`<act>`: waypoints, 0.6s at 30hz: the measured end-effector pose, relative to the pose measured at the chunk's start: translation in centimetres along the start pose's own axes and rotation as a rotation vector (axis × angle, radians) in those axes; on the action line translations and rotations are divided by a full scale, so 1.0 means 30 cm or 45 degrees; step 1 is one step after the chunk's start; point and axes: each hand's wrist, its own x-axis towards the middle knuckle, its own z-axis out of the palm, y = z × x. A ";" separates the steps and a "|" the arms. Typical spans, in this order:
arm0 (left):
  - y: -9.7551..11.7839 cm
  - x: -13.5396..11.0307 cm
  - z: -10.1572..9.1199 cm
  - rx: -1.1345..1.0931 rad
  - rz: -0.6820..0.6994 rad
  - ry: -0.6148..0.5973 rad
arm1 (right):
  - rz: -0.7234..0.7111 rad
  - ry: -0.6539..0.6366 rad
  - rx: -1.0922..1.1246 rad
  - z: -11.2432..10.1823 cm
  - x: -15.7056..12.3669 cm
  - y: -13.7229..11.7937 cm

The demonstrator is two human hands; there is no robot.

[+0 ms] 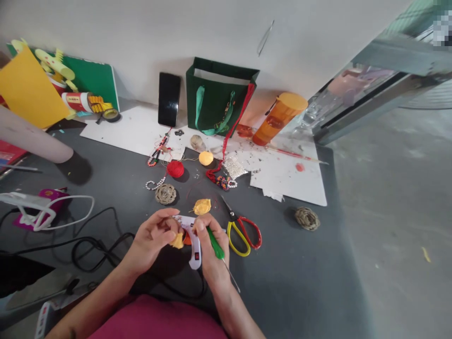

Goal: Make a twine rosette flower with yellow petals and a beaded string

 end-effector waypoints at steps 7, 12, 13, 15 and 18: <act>-0.001 0.008 -0.017 -0.624 -0.357 -0.062 | -0.542 -0.029 -0.441 -0.022 -0.019 -0.040; 0.001 -0.006 -0.027 -0.435 -0.234 -0.089 | -0.574 0.091 -0.707 -0.013 -0.007 -0.046; 0.004 -0.010 -0.028 -0.375 -0.204 -0.091 | -0.595 0.080 -0.717 -0.013 -0.004 -0.046; 0.013 -0.017 -0.029 -0.258 -0.142 -0.111 | -0.644 0.059 -0.733 -0.013 0.000 -0.047; 0.030 -0.026 -0.027 -0.103 -0.046 -0.165 | -0.717 0.033 -0.748 -0.011 0.001 -0.055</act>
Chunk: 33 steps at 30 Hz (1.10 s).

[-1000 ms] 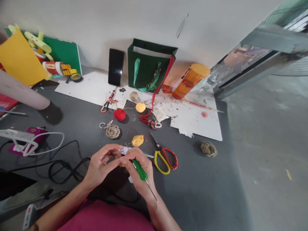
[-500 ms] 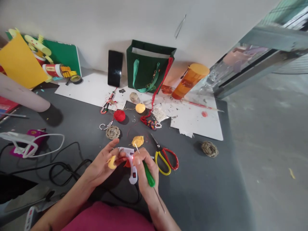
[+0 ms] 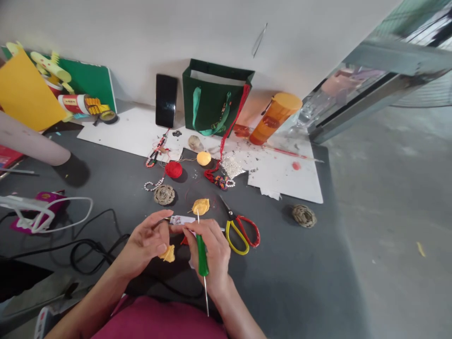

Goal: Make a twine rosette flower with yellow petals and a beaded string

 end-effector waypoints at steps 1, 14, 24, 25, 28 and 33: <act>0.006 -0.003 0.002 0.044 0.024 -0.014 | -0.016 -0.006 -0.008 -0.001 0.002 -0.005; 0.052 -0.093 -0.010 0.323 0.057 0.101 | 0.094 -0.073 0.059 0.037 -0.028 -0.050; 0.090 -0.248 -0.061 -0.010 0.135 0.305 | -0.006 -0.626 0.407 0.058 -0.098 -0.169; 0.096 -0.265 -0.061 0.003 0.152 0.328 | -0.096 -0.700 0.438 0.062 -0.114 -0.176; 0.105 -0.309 -0.054 0.107 0.192 0.413 | -0.067 -0.664 0.440 0.067 -0.157 -0.191; 0.080 -0.352 -0.034 0.319 0.210 0.439 | 0.305 -0.495 0.606 0.060 -0.187 -0.219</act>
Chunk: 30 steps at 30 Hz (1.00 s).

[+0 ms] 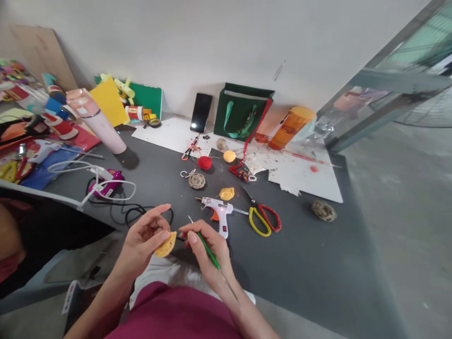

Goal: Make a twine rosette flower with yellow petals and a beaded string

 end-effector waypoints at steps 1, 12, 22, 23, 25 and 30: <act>-0.006 -0.007 0.003 0.028 -0.001 -0.027 | 0.035 -0.025 0.044 0.004 -0.004 -0.004; -0.078 -0.041 0.020 -0.116 -0.106 -0.187 | 0.165 0.220 0.266 0.018 -0.055 0.068; -0.088 -0.004 0.053 -0.094 -0.189 -0.212 | 0.002 0.204 -0.052 -0.057 -0.067 0.071; -0.092 0.002 0.056 -0.083 -0.195 -0.213 | 0.042 0.159 -0.025 -0.060 -0.065 0.076; -0.100 0.013 0.062 -0.049 -0.199 -0.211 | 0.111 0.125 0.038 -0.065 -0.059 0.092; -0.114 0.032 0.073 0.135 -0.115 -0.269 | 0.223 0.161 0.187 -0.069 -0.040 0.123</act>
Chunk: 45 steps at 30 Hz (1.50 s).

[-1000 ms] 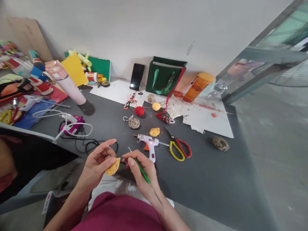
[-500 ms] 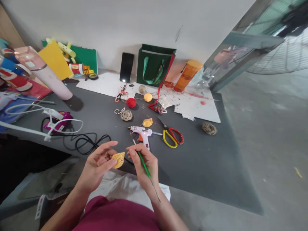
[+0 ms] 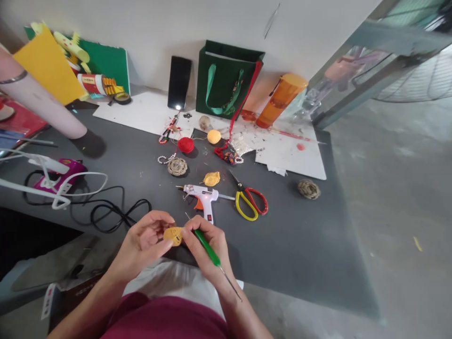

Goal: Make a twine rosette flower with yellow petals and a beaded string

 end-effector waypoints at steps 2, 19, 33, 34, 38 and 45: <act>-0.004 0.008 0.006 0.116 0.045 0.003 | 0.012 0.046 0.000 -0.001 0.008 0.001; -0.025 0.080 0.030 0.047 -0.020 0.273 | -0.413 0.278 -0.220 -0.042 -0.007 0.041; -0.028 0.092 0.038 0.079 -0.065 0.334 | -0.366 0.153 -0.067 -0.045 -0.032 0.029; -0.027 0.090 0.039 0.081 -0.068 0.336 | -0.360 0.160 -0.078 -0.045 -0.033 0.031; -0.024 0.087 0.040 0.074 -0.065 0.333 | -0.351 0.170 -0.128 -0.045 -0.037 0.038; -0.027 0.082 0.040 0.140 -0.066 0.342 | -0.402 0.177 -0.218 -0.041 -0.044 0.045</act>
